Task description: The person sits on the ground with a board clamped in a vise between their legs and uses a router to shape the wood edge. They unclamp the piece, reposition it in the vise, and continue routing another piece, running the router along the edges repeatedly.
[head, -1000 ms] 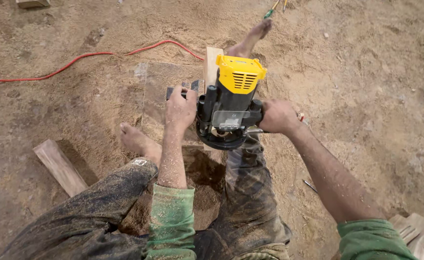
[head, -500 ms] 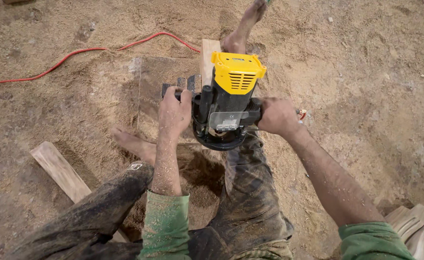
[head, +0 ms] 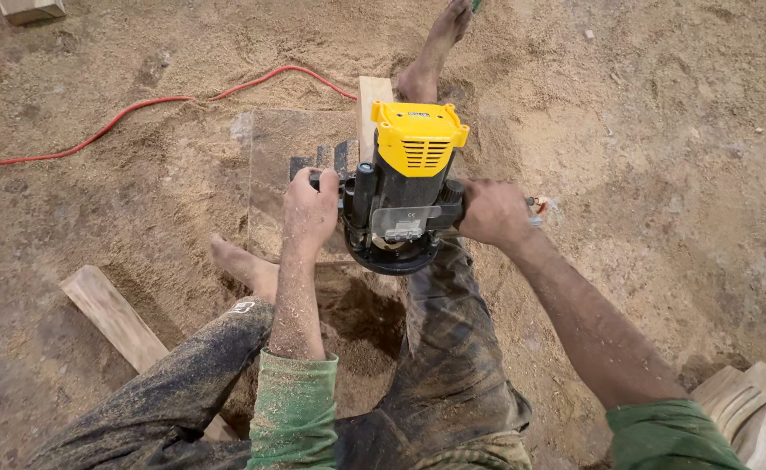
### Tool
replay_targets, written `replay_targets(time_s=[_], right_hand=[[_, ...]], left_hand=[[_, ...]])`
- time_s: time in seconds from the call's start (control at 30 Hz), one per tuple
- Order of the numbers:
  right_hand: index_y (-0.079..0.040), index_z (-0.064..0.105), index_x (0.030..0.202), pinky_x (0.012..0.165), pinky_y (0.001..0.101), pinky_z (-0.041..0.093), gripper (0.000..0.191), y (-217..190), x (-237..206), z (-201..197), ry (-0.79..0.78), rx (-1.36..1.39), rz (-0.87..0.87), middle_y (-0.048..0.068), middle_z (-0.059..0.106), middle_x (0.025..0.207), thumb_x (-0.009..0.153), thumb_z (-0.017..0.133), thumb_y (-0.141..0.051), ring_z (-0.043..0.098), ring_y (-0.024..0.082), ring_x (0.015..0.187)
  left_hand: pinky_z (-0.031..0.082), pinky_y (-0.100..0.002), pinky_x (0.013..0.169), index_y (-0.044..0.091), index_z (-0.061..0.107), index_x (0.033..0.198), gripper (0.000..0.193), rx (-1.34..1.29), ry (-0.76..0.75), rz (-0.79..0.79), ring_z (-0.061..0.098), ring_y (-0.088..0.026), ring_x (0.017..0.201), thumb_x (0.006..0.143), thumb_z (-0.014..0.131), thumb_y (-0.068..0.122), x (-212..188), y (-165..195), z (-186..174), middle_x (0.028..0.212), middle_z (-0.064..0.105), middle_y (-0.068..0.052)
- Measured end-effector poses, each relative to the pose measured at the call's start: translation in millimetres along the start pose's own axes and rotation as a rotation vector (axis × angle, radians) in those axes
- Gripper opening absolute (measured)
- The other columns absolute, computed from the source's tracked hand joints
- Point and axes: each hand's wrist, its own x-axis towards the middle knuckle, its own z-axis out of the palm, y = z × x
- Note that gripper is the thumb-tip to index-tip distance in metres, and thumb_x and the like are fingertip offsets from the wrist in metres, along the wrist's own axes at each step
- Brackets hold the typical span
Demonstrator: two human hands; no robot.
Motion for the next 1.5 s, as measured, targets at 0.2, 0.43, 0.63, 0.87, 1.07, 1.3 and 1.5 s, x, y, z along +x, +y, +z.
replay_targets(time_s=[0.2, 0.43, 0.63, 0.87, 1.07, 1.3, 1.5], right_hand=[[-0.023, 0.054, 0.145, 0.044, 0.0302, 0.053, 0.057, 5, 3, 16, 0.189, 0.153, -0.066, 0.003, 0.063, 0.07, 0.099, 0.05, -0.056, 0.06, 0.012, 0.053], [-0.019, 0.062, 0.135, 0.055, 0.0366, 0.057, 0.048, 7, 3, 30, 0.38, 0.188, -0.165, 0.007, 0.069, 0.08, 0.095, 0.06, -0.045, 0.066, 0.017, 0.06], [-0.013, 0.066, 0.126, 0.07, 0.0422, 0.056, 0.042, 4, -1, 26, 0.429, 0.202, -0.176, 0.009, 0.07, 0.085, 0.093, 0.066, -0.039, 0.07, 0.024, 0.073], [-0.011, 0.061, 0.137, 0.076, 0.0429, 0.057, 0.059, 7, -1, 30, 0.502, 0.18, -0.222, 0.009, 0.068, 0.085, 0.079, 0.072, -0.017, 0.07, 0.026, 0.077], [-0.007, 0.061, 0.132, 0.073, 0.0426, 0.058, 0.058, 7, 0, 35, 0.506, 0.227, -0.222, 0.01, 0.069, 0.086, 0.077, 0.078, -0.021, 0.07, 0.026, 0.074], [-0.006, 0.068, 0.114, 0.075, 0.0439, 0.057, 0.045, 5, 0, 37, 0.625, 0.241, -0.266, 0.01, 0.07, 0.083, 0.076, 0.08, -0.024, 0.07, 0.027, 0.074], [-0.008, 0.069, 0.105, 0.074, 0.0401, 0.057, 0.03, 9, 10, 50, 0.659, 0.175, -0.231, 0.007, 0.069, 0.083, 0.081, 0.077, -0.024, 0.069, 0.022, 0.072]], left_hand=[[0.05, -0.04, 0.091, 0.001, 0.065, 0.119, 0.046, -0.088, -0.02, -0.073, 0.068, -0.026, 0.103, 0.089, 0.056, 0.035, 3, 3, -1, 0.111, 0.071, -0.017], [0.054, -0.041, 0.084, -0.002, 0.07, 0.106, 0.04, -0.048, 0.129, 0.078, 0.072, -0.03, 0.091, 0.09, 0.056, 0.031, -1, -7, 9, 0.095, 0.074, -0.019], [0.056, -0.038, 0.073, -0.003, 0.071, 0.096, 0.033, -0.056, 0.199, 0.173, 0.073, -0.027, 0.074, 0.089, 0.058, 0.026, -3, -10, 11, 0.078, 0.074, -0.016], [0.057, -0.036, 0.067, -0.003, 0.07, 0.099, 0.033, -0.079, 0.207, 0.192, 0.072, -0.021, 0.069, 0.092, 0.058, 0.027, -8, -10, 11, 0.076, 0.074, -0.012], [0.058, -0.033, 0.065, -0.001, 0.07, 0.101, 0.03, -0.113, 0.207, 0.243, 0.071, -0.018, 0.068, 0.093, 0.058, 0.025, -7, -13, 11, 0.078, 0.073, -0.009], [0.058, -0.032, 0.067, 0.0, 0.071, 0.098, 0.026, -0.143, 0.227, 0.341, 0.071, -0.017, 0.069, 0.094, 0.059, 0.023, 0, -21, 13, 0.077, 0.073, -0.009], [0.057, -0.032, 0.067, 0.0, 0.07, 0.099, 0.025, -0.168, 0.233, 0.392, 0.069, -0.016, 0.068, 0.094, 0.059, 0.022, 5, -24, 14, 0.077, 0.071, -0.008]])
